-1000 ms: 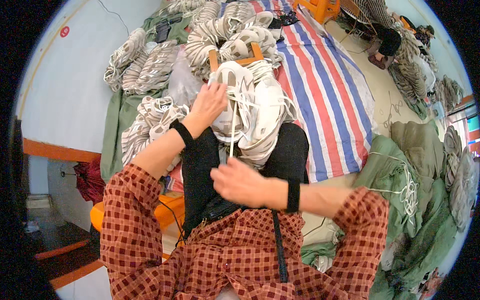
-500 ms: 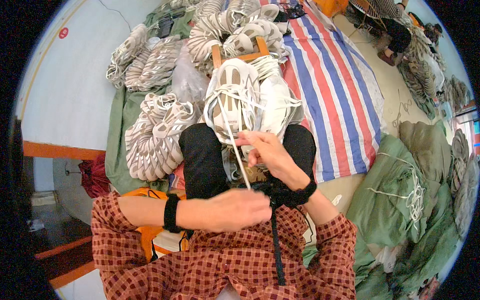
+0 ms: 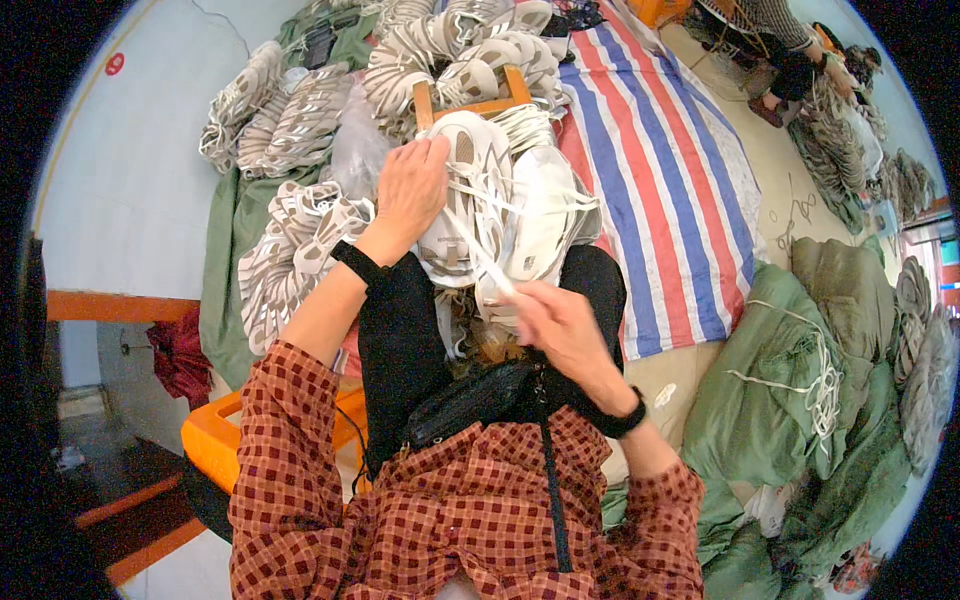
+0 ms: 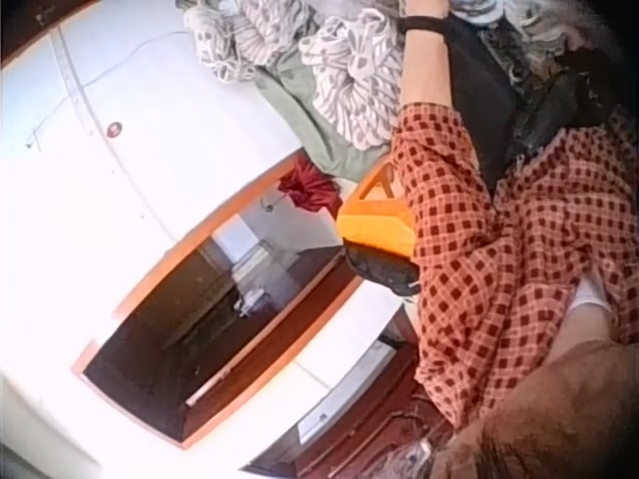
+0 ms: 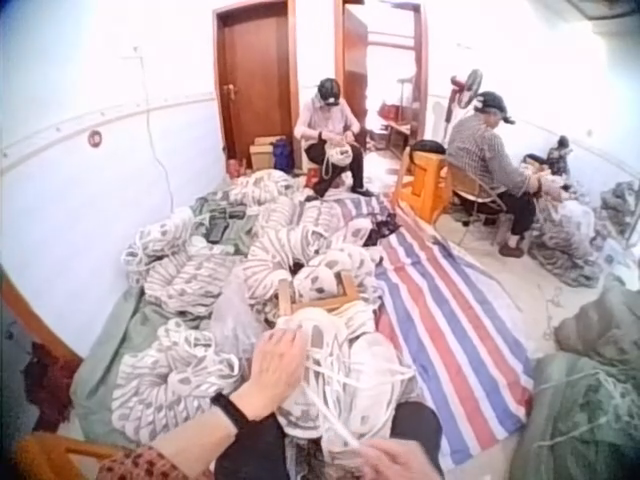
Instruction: The recorder is lacing white athletic shoes and organizing them into stacks.
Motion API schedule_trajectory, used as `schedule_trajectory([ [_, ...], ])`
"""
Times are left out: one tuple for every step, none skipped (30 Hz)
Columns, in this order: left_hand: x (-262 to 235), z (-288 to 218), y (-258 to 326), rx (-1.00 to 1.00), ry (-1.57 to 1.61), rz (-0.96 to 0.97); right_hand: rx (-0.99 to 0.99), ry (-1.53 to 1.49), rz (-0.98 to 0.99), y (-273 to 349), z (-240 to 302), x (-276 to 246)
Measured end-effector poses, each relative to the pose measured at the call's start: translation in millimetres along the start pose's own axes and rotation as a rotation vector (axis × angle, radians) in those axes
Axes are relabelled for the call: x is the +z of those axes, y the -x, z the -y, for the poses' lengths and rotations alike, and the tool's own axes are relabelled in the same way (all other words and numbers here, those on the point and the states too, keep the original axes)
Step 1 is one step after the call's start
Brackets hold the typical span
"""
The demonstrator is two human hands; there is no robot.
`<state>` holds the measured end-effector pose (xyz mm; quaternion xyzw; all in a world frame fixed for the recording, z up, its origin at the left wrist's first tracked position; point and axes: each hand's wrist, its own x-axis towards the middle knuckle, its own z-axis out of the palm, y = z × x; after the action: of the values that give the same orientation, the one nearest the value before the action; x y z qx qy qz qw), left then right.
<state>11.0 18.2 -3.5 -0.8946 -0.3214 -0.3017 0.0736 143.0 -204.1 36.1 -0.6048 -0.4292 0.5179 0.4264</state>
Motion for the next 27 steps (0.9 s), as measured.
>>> schedule_trajectory([
  [0, -1, -2, -0.006, 0.013, 0.015, -0.074, -0.007, -0.128, 13, -11, -12],
  [-1, -1, 0, -0.006, 0.01, 0.016, -0.119, 0.227, -0.229, 26, -14, -33],
  [-6, 0, 3, -0.107, 0.128, 0.007, -0.099, 0.564, -0.34, 44, -10, -55],
  [-9, -3, 1, -0.199, 0.256, -0.008, -0.377, 0.743, -0.571, 59, -45, -91],
  [-15, 1, 5, -0.212, 0.241, -0.004, -0.252, 0.795, -0.645, 76, -29, -111],
  [-21, -1, 2, -0.421, 0.481, 0.059, -0.211, 0.919, -0.717, 100, -39, -146],
  [-25, -3, -2, -0.624, 0.728, 0.123, -0.17, 1.06, -0.918, 133, -67, -189],
  [-23, 0, 1, -0.626, 0.725, 0.122, -0.029, 1.089, -0.984, 156, -71, -211],
  [-19, 5, 8, -0.56, 0.745, 0.143, 0.112, 1.114, -1.045, 179, -75, -229],
  [-12, 7, 13, -0.489, 0.778, 0.163, 0.043, 1.048, -1.104, 215, -105, -263],
  [-8, 4, 19, -0.306, 0.566, 0.001, -0.024, 0.979, -1.163, 237, -132, -284],
  [-11, -1, 25, -0.304, 0.566, 0.004, -0.021, 0.976, -1.164, 235, -137, -281],
  [-19, -6, 34, -0.352, 0.513, 0.038, 0.137, 1.166, -1.044, 226, -136, -269],
  [-27, -12, 42, -0.4, 0.46, 0.072, 0.297, 1.345, -0.912, 216, -135, -256],
  [-43, -19, 50, -0.399, 0.451, 0.079, 0.327, 1.181, -0.715, 181, -104, -228],
  [-58, -27, 52, -0.433, 0.494, 0.216, 0.104, 1.099, -0.719, 152, -90, -206],
  [-70, -31, 55, -0.472, 0.527, 0.351, -0.124, 1.007, -0.712, 122, -76, -185],
  [-76, -33, 60, -0.472, 0.524, 0.354, -0.24, 0.947, -0.678, 89, -55, -162],
  [-81, -34, 65, -0.641, 0.714, 0.567, -0.261, 0.768, -0.649, 58, -35, -136],
  [-84, -35, 68, -0.811, 0.902, 0.779, -0.276, 0.597, -0.545, 29, -17, -113],
  [-82, -38, 70, -0.81, 0.906, 0.779, -0.434, 0.61, -0.503, 0, -7, -92],
  [-74, -43, 72, -0.988, 1.175, 0.845, -0.581, 0.674, -0.453, -26, 1, -76],
  [-67, -47, 74, -1.172, 1.437, 0.896, -0.734, 0.727, -0.393, -52, 5, -61],
  [-60, -51, 76, -1.173, 1.437, 0.894, -0.789, 0.816, -0.371, -72, 5, -49],
  [-51, -57, 77, -1.322, 1.614, 0.858, -0.822, 0.955, -0.359, -90, 5, -37],
  [-45, -62, 75, -1.469, 1.792, 0.813, -0.822, 0.96, -0.359, -101, 7, -30],
  [-49, -69, 74, -1.485, 1.839, 0.815, -0.601, 1.262, -0.204, -110, 8, -22],
])
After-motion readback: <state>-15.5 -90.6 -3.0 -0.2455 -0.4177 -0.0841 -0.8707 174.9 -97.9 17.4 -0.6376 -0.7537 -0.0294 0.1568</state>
